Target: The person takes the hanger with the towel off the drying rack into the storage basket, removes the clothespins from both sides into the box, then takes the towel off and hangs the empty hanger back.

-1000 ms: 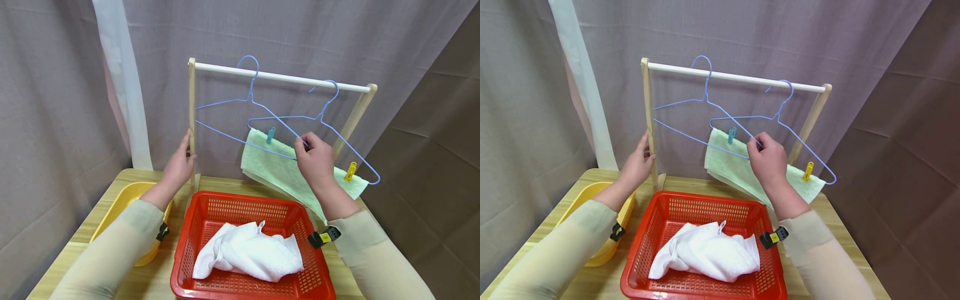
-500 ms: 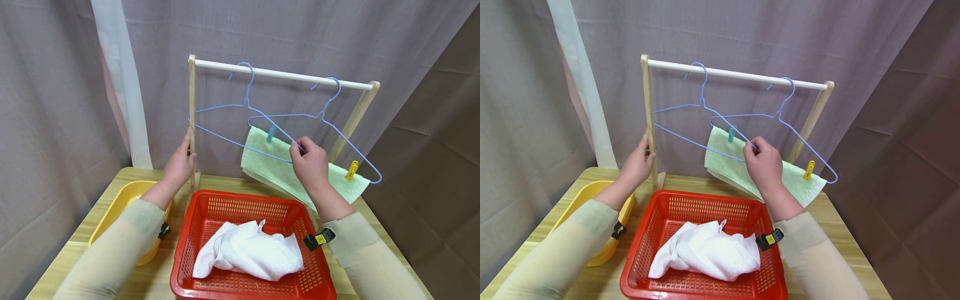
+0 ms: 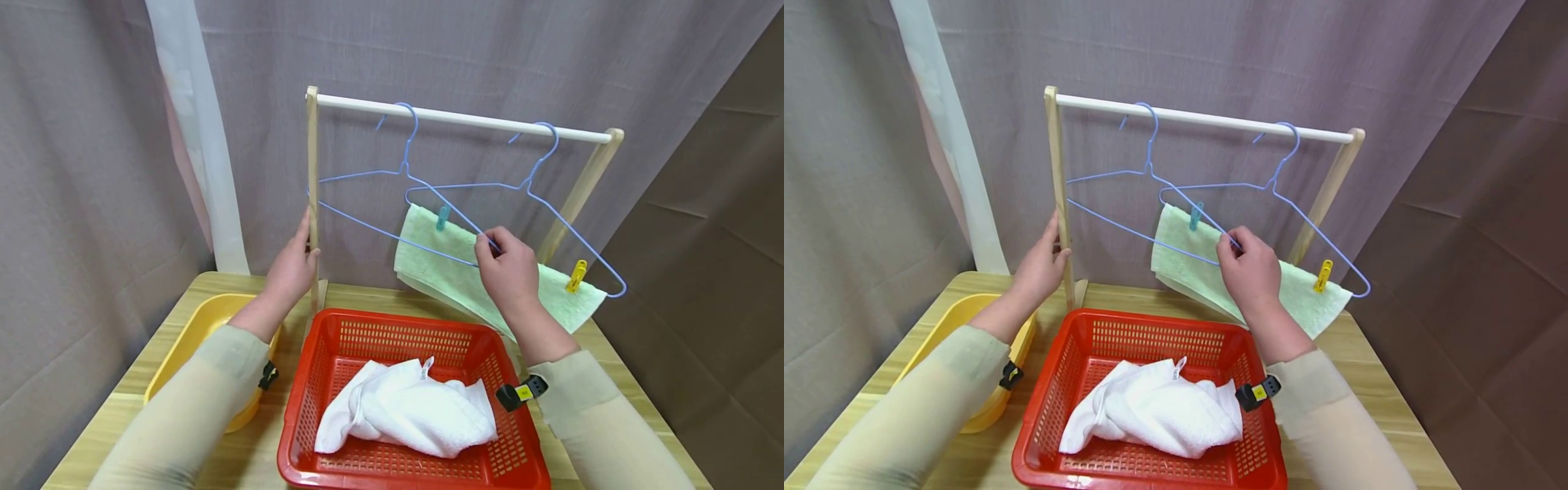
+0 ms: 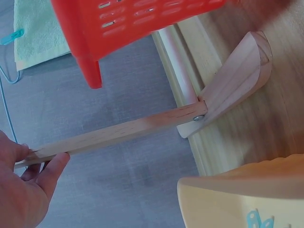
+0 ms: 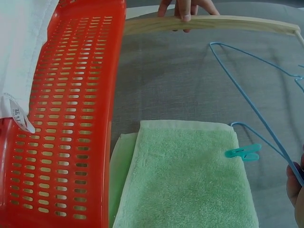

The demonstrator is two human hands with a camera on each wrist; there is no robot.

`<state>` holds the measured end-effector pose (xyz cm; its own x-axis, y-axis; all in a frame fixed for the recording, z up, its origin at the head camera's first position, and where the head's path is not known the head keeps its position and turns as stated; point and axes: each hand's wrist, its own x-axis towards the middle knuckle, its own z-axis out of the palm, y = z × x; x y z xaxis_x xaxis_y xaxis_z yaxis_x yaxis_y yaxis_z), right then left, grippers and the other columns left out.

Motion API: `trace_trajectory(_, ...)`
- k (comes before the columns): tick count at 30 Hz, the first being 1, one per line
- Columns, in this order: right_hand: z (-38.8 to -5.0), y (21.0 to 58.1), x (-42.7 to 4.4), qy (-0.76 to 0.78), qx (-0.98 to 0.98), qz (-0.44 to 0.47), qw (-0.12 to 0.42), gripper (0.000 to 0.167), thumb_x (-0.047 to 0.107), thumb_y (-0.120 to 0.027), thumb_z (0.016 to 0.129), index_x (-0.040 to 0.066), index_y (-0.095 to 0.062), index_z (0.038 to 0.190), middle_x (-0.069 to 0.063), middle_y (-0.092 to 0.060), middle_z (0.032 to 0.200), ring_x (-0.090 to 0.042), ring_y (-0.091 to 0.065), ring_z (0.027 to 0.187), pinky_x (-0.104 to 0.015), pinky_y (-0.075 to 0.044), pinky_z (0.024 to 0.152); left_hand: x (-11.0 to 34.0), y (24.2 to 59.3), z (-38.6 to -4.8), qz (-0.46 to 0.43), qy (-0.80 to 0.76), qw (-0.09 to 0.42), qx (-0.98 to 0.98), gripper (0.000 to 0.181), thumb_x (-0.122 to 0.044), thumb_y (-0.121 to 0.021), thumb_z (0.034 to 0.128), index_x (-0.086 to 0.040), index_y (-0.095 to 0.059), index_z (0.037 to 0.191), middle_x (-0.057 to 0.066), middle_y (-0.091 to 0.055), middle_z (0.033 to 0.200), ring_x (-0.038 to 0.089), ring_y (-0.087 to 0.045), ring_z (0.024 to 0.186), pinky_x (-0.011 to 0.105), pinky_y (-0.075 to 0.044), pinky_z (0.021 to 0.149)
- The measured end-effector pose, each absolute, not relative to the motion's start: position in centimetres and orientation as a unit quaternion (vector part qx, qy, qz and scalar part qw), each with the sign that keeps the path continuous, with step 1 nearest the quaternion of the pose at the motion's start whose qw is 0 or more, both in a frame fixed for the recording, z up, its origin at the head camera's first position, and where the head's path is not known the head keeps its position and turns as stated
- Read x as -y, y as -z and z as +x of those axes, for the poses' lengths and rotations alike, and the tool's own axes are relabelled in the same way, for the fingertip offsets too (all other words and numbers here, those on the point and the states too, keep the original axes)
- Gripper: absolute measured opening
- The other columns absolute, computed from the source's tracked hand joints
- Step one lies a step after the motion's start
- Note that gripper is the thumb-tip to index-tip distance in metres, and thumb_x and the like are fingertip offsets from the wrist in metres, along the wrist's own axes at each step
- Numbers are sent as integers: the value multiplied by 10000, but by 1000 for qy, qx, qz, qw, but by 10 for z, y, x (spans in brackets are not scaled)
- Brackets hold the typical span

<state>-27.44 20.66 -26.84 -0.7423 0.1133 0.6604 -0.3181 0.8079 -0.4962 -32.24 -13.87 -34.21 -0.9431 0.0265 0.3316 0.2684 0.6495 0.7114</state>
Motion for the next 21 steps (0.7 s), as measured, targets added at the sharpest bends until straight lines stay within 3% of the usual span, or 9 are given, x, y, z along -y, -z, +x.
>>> trace_trajectory(21,-267,277,-222,-332,879,63,336,340,356,-518,1009,55,-678,1010,-114,-636,906,-240,-556,821,-368,-428,722,139,342,-323,-85,418,141,893,826,-113,-521,1025,-324,41,1593,232,-466,1445,393,-570,1177,530,-518,899)
